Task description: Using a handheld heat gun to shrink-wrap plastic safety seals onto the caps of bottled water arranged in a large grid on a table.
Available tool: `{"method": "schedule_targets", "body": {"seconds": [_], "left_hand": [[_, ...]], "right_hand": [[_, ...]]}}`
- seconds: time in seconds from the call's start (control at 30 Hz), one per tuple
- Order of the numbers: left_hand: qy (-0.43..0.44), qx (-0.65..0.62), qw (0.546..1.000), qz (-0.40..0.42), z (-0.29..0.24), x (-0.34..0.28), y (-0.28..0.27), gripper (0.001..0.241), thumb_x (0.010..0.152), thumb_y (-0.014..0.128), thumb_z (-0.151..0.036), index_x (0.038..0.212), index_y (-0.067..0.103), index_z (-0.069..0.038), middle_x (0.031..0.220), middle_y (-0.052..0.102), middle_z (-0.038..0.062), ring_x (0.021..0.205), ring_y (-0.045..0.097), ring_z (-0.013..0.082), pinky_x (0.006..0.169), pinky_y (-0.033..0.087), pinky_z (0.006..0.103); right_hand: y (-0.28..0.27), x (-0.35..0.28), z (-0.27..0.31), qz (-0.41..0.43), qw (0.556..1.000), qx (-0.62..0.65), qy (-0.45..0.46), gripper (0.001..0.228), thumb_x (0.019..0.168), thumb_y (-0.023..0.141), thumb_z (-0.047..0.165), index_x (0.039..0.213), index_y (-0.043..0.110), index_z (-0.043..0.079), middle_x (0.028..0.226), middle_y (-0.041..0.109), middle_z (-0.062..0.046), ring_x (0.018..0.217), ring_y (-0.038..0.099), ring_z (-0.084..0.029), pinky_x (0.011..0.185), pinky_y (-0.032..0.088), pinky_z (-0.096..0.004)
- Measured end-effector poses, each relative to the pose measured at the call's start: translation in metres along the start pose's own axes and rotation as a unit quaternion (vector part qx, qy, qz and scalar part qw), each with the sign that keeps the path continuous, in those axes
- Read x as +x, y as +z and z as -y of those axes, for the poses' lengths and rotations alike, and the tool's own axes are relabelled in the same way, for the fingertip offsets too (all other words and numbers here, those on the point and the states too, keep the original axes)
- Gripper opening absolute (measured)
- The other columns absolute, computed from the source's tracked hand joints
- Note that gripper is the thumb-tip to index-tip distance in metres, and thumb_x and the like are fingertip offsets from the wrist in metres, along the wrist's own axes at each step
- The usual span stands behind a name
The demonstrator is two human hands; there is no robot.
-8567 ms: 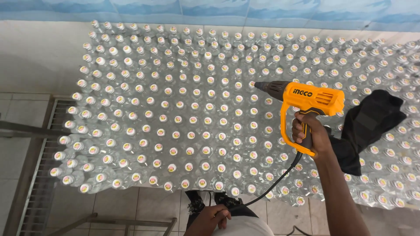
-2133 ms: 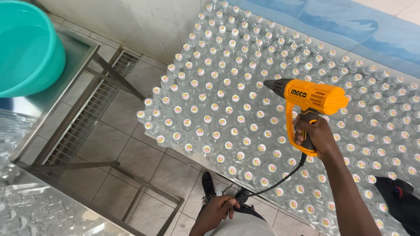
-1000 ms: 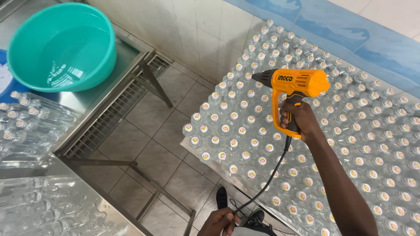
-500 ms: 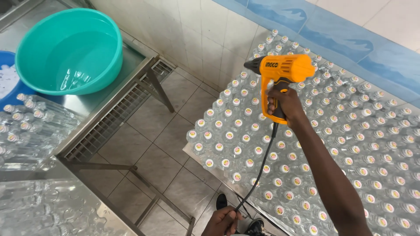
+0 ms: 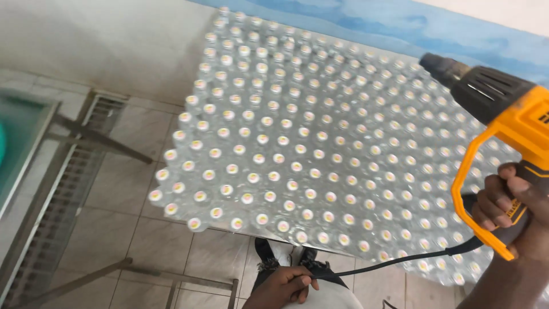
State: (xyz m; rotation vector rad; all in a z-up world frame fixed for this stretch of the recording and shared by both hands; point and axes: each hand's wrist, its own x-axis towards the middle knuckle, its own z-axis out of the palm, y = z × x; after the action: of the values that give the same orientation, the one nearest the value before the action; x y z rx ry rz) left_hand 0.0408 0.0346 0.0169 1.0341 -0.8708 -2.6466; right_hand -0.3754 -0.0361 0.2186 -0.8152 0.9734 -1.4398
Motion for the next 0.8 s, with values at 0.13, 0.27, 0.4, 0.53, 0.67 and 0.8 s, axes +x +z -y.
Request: {"method": "schedule_targets", "body": {"seconds": [0.13,0.27,0.4,0.53,0.67,0.8], "left_hand": [[-0.033,0.069,0.997,0.032,-0.003,0.028,0.019,0.035,0.118,0.056,-0.033,0.115,0.081,-0.008,0.073,0.064,0.000,0.063,0.051,0.0077,0.069,0.040,0.0235],[-0.006,0.122,0.991,0.058,0.018,0.062,0.037,0.040,0.117,0.056,-0.039,0.116,0.081,-0.007,0.074,0.066,0.001,0.060,0.052,0.0085,0.066,0.042,0.0261],[-0.035,0.144,0.988,0.046,0.010,0.070,0.077,0.038,0.116,0.058,-0.038,0.112,0.080,-0.007,0.074,0.064,0.001,0.065,0.056,0.0089,0.070,0.042,0.0247],[-0.052,0.172,0.984,0.001,0.020,0.080,0.098,0.038,0.118,0.054,-0.036,0.113,0.081,-0.010,0.075,0.065,0.000,0.064,0.054,0.0093,0.070,0.043,0.0263],[-0.023,0.145,0.986,-0.081,0.049,0.080,0.092,0.043,0.114,0.055,-0.041,0.109,0.081,-0.008,0.068,0.063,0.002,0.058,0.045,0.0092,0.063,0.037,0.0271],[-0.057,0.078,0.987,-0.129,0.084,0.079,0.071,0.041,0.116,0.054,-0.040,0.114,0.081,-0.009,0.072,0.062,0.005,0.060,0.046,0.0140,0.066,0.039,0.0313]], "right_hand": [[-0.059,-0.061,0.005,-0.119,0.992,0.005,-0.032,0.013,0.112,0.059,0.023,0.118,0.070,0.018,0.076,0.046,0.006,0.050,0.043,-0.002,0.048,0.044,-0.019],[-0.100,-0.107,0.005,-0.234,0.972,-0.022,-0.020,0.011,0.111,0.060,0.026,0.102,0.058,0.021,0.074,0.040,0.009,0.050,0.040,0.001,0.048,0.041,-0.017],[-0.144,-0.132,0.000,-0.253,0.966,-0.045,0.010,0.021,0.108,0.063,0.028,0.093,0.050,0.021,0.071,0.036,0.009,0.050,0.037,0.001,0.045,0.037,-0.017],[-0.168,-0.112,-0.035,-0.268,0.959,-0.082,0.051,0.011,0.100,0.065,0.016,0.102,0.054,0.014,0.068,0.042,0.002,0.048,0.042,-0.008,0.046,0.040,-0.026],[-0.167,-0.066,-0.087,-0.264,0.949,-0.138,0.103,0.021,0.093,0.065,-0.002,0.107,0.054,0.009,0.065,0.046,-0.005,0.045,0.046,-0.016,0.044,0.043,-0.036],[-0.076,-0.022,-0.079,-0.200,0.948,-0.203,0.144,0.018,0.094,0.068,-0.001,0.097,0.052,0.006,0.057,0.046,-0.013,0.043,0.048,-0.024,0.048,0.047,-0.041]]}}
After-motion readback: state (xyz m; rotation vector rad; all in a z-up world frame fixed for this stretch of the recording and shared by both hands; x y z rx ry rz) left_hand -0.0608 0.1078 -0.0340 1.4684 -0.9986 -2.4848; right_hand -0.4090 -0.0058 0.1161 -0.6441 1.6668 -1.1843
